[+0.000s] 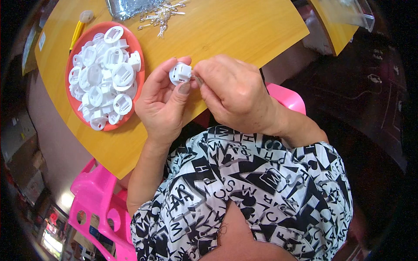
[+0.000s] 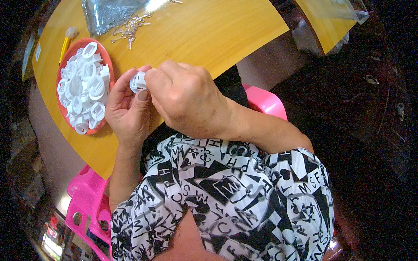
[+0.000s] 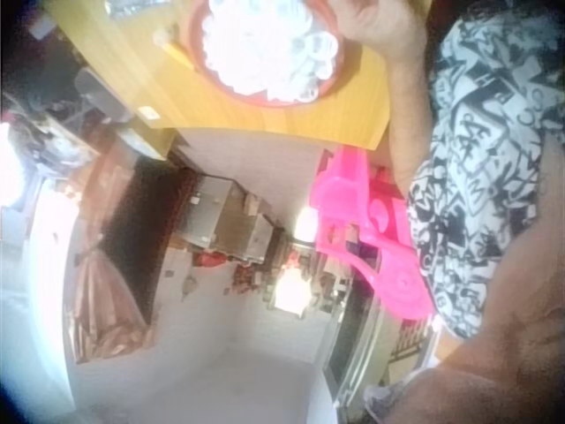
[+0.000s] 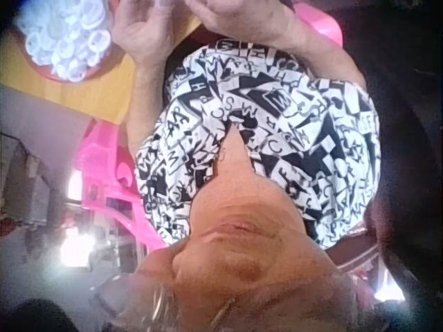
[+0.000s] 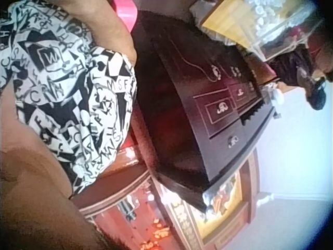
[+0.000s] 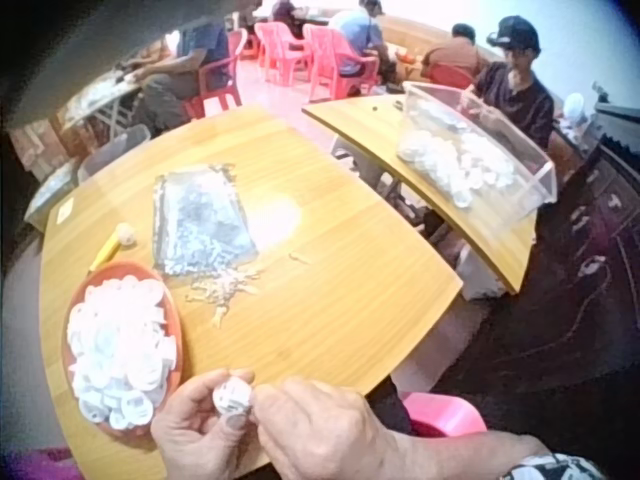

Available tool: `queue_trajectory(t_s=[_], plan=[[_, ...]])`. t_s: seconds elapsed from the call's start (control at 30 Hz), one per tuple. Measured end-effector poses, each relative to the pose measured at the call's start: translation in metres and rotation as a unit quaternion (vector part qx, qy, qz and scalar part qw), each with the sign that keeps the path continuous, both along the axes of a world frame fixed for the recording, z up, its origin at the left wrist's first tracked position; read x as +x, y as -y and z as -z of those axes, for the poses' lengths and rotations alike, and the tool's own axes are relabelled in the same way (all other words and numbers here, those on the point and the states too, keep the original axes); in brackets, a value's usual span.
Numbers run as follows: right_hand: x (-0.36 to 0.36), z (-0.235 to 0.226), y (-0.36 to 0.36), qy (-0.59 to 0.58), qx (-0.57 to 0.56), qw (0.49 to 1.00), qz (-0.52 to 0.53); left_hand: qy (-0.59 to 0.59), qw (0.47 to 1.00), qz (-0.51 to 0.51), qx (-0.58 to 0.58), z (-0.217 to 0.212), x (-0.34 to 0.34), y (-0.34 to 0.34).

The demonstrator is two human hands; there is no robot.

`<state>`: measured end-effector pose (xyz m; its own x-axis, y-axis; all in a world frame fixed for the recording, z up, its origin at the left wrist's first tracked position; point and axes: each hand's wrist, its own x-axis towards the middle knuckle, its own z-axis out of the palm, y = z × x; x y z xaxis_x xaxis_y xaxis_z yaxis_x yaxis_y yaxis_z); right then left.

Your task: The person receives a plate of plastic components and a packet of metal pins, scatters metal pins onto the table, and inserts the metal pins into the plastic components by hand.

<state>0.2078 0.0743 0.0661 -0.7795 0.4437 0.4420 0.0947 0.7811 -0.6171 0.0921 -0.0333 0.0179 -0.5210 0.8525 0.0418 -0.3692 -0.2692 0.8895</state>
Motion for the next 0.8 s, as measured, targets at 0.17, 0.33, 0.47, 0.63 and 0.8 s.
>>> queue_trajectory(t_s=[0.17, 0.33, 0.47, 0.63, 0.8], plan=[[-0.0003, -0.0015, 0.0008, 0.004, -0.023, 1.000, 0.006, -0.022, 1.000, -0.004, 0.001, -0.0005, -0.0005, -0.0004], [-0.0012, -0.0014, 0.0015, -0.009, -0.031, 0.999, 0.002, -0.019, 1.000, -0.006, -0.007, 0.0003, -0.0006, -0.0001], [-0.0010, -0.0038, 0.0003, 0.001, -0.054, 0.999, 0.001, -0.005, 1.000, -0.008, -0.007, -0.0005, 0.0002, -0.0002], [-0.0018, -0.0043, -0.0021, -0.004, -0.071, 0.997, 0.004, 0.007, 1.000, -0.017, -0.023, -0.0007, 0.0007, 0.0005], [-0.0010, -0.0011, -0.0053, -0.008, -0.115, 0.993, -0.006, 0.009, 0.999, -0.011, -0.032, -0.0044, 0.0001, 0.0001]])
